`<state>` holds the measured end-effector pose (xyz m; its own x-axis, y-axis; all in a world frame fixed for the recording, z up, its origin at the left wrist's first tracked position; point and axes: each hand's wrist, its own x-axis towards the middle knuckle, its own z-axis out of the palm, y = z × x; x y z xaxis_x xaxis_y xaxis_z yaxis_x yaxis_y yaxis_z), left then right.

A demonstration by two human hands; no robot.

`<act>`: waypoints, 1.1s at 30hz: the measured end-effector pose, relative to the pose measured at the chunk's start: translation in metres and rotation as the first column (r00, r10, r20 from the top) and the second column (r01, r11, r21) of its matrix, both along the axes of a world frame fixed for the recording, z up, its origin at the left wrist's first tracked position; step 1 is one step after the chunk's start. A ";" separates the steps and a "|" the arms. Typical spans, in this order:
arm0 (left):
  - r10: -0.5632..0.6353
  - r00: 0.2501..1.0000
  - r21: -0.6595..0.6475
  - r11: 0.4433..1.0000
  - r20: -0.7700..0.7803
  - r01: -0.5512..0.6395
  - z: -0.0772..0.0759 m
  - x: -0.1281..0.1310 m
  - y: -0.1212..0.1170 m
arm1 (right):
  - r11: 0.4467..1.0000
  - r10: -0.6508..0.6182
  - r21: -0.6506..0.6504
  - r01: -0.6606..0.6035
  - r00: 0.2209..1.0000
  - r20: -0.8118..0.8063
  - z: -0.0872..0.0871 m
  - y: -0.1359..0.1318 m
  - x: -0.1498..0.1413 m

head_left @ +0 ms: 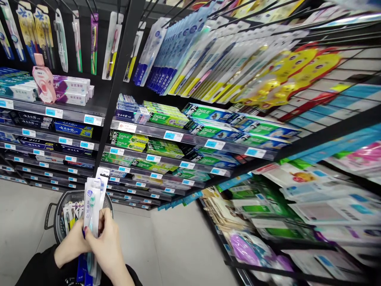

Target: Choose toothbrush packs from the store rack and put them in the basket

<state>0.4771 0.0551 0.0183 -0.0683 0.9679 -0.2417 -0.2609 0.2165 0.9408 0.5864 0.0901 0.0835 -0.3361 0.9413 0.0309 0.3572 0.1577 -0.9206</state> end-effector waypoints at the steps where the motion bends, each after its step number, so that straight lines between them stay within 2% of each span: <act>1: -0.037 0.999 -0.001 0.999 -0.014 0.037 0.002 -0.003 -0.002 | 1.000 -0.006 0.009 0.006 1.000 -0.004 0.000 0.001 0.002; 4: -0.151 0.988 -0.024 0.988 -0.026 0.151 0.008 -0.010 -0.005 | 0.999 -0.042 0.020 0.043 0.997 -0.070 0.000 0.007 0.009; 6: -0.174 0.984 -0.002 0.985 -0.041 0.174 0.011 -0.013 -0.006 | 0.999 -0.026 -0.046 0.016 0.971 -0.238 0.000 0.013 0.016; 8: -0.164 0.983 0.052 0.984 -0.080 0.169 0.011 -0.015 -0.004 | 0.982 -0.034 -0.181 -0.056 0.887 -0.460 -0.001 0.020 0.024; 11: -0.144 0.982 0.056 0.987 -0.120 0.152 0.011 -0.016 -0.002 | 0.905 -0.113 -0.373 -0.203 0.731 -0.673 -0.010 0.028 0.035; 13: -0.130 0.985 0.030 0.990 -0.113 0.134 0.010 -0.016 -0.001 | 0.875 -0.176 -0.419 -0.241 0.648 -0.741 -0.018 0.030 0.039; 16: -0.112 0.990 0.021 0.993 -0.090 0.114 0.011 -0.014 -0.001 | 0.878 -0.262 -0.426 -0.216 0.528 -0.808 -0.026 0.029 0.040; 18: -0.088 0.994 0.020 0.996 -0.069 0.090 0.014 -0.012 -0.002 | 0.870 -0.273 -0.432 -0.238 0.497 -0.823 -0.026 0.029 0.039; 21: -0.053 0.998 0.003 0.999 -0.035 0.053 0.020 -0.010 -0.003 | 0.889 -0.264 -0.423 -0.178 0.556 -0.788 -0.018 0.031 0.040; 24: -0.034 0.999 -0.016 0.999 0.022 0.035 0.027 -0.010 -0.005 | 0.939 -0.292 -0.334 0.086 0.716 -0.634 -0.011 0.035 0.044; 26: -0.016 0.999 -0.032 0.999 0.050 0.018 0.032 -0.010 -0.006 | 0.941 -0.327 -0.239 0.238 0.818 -0.473 -0.011 0.038 0.047; 27: -0.005 0.998 -0.040 0.999 0.057 0.007 0.034 -0.010 -0.006 | 0.941 -0.333 -0.201 0.273 0.853 -0.402 -0.013 0.038 0.048; 30: 0.008 0.996 -0.050 0.999 0.088 -0.004 0.039 -0.009 -0.008 | 0.956 -0.286 -0.153 0.249 0.908 -0.305 -0.027 0.035 0.044; 33: 0.018 0.989 -0.060 0.998 0.148 -0.009 0.038 -0.006 -0.010 | 0.971 -0.225 -0.153 0.182 0.912 -0.342 -0.045 0.023 0.033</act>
